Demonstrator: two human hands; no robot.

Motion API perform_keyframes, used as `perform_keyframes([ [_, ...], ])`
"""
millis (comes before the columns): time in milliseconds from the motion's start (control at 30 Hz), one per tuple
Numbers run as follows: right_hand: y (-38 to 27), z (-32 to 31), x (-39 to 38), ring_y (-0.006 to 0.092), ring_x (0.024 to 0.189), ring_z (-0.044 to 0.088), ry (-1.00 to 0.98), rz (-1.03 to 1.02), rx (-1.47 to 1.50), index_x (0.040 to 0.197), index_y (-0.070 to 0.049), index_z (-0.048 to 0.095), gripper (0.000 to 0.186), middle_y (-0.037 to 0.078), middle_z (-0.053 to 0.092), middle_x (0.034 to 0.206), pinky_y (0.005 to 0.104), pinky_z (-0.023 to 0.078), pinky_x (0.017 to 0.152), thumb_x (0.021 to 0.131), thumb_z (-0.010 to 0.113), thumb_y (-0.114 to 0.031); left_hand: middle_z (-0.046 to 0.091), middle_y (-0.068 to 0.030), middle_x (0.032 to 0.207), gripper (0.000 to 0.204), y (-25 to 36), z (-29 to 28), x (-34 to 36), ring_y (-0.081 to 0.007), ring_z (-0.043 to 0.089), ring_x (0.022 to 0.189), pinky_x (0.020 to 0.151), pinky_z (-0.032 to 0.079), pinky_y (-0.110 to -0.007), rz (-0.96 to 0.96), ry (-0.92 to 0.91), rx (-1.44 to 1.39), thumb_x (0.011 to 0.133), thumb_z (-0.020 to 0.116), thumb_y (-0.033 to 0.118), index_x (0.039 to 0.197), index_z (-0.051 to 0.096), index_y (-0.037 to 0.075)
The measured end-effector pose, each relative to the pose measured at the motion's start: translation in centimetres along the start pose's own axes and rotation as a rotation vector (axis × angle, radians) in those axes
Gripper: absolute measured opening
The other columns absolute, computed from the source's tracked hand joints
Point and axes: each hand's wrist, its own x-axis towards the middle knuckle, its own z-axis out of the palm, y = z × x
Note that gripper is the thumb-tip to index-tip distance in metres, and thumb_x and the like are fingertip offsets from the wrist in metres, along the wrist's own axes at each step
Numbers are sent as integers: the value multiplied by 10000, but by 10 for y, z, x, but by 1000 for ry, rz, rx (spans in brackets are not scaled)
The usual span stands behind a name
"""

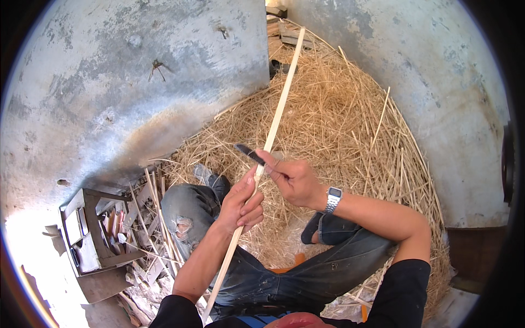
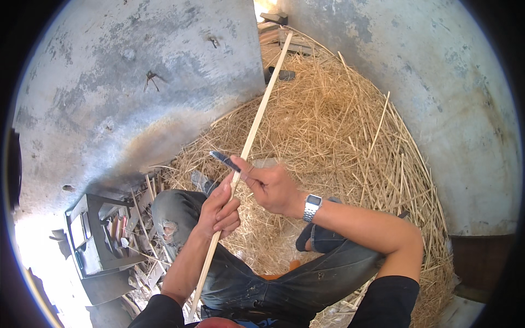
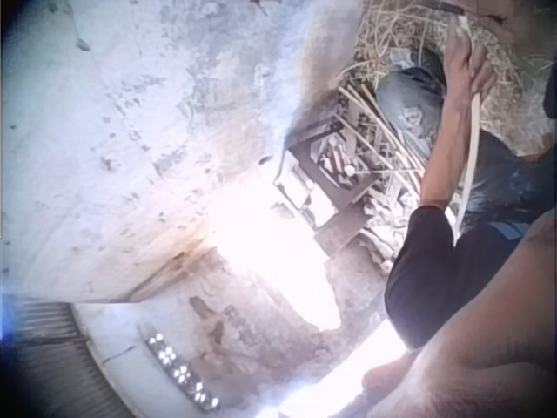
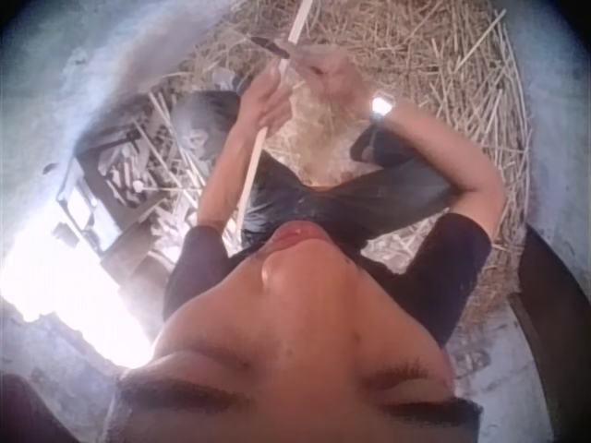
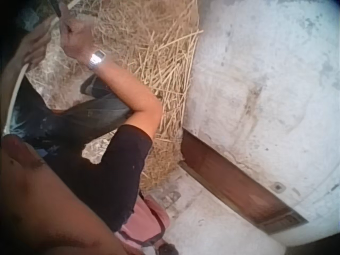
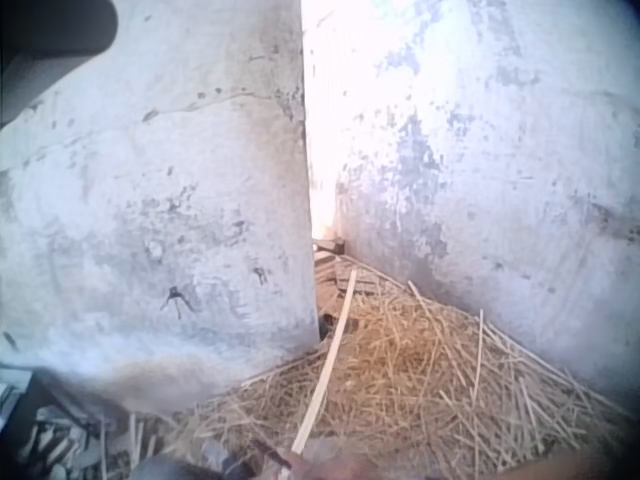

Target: The person whittles a strip of bamboo using a knife while sitting on a floor covered in straw, removing thin shavings from the surface and edges.

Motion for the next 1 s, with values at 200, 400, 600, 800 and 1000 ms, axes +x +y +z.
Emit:
perform_keyframes([
  [200, -5, 7, -6, 74, 559, 559, -48, 160, 169, 1432, -24, 642, 399, 128, 735, 726, 305, 454, 527, 1040, 640, -101, 336, 42, 523, 414, 1, -1, 1, -89, 307, 311, 303, 278, -251, 25, -41, -51, 1168, 354, 341, 1580, 354, 309],
  [400, 15, 22, 0, 14, 654, 532, 94, 130, 476, 1397, -23, 672, 376, 13, 721, 780, 251, 452, 581, 1043, 681, -150, 343, 41, 527, 351, 2, 3, 6, -89, 316, 316, 311, 257, -244, 28, -95, -54, 1171, 340, 335, 1510, 428, 316],
  [600, -14, -10, 13, -7, 610, 494, -203, 471, 761, 1417, 0, 648, 411, -35, 606, 684, 214, 401, 534, 1066, 670, -213, 357, 51, 538, 398, 1, -13, 2, -67, 320, 320, 326, 213, -245, -26, -181, -275, 1171, 317, 378, 1556, 394, 309],
  [800, -27, -24, 9, 28, 491, 438, -603, 615, 989, 1497, -73, 590, 464, -57, 483, 626, 226, 331, 431, 1090, 625, -294, 370, 57, 543, 568, 16, -9, 3, -46, 339, 323, 344, 234, -219, 81, -310, -406, 1169, 304, 396, 1692, 157, 233],
  [1000, 4, -37, 33, 84, 529, 530, 30, 119, 319, 1497, -87, 595, 428, 22, 723, 751, 307, 445, 498, 1087, 597, -211, 459, 26, 581, 540, 16, 4, -2, -58, 370, 327, 341, 279, -209, 27, -211, -251, 1173, 323, 354, 1670, 227, 169],
])
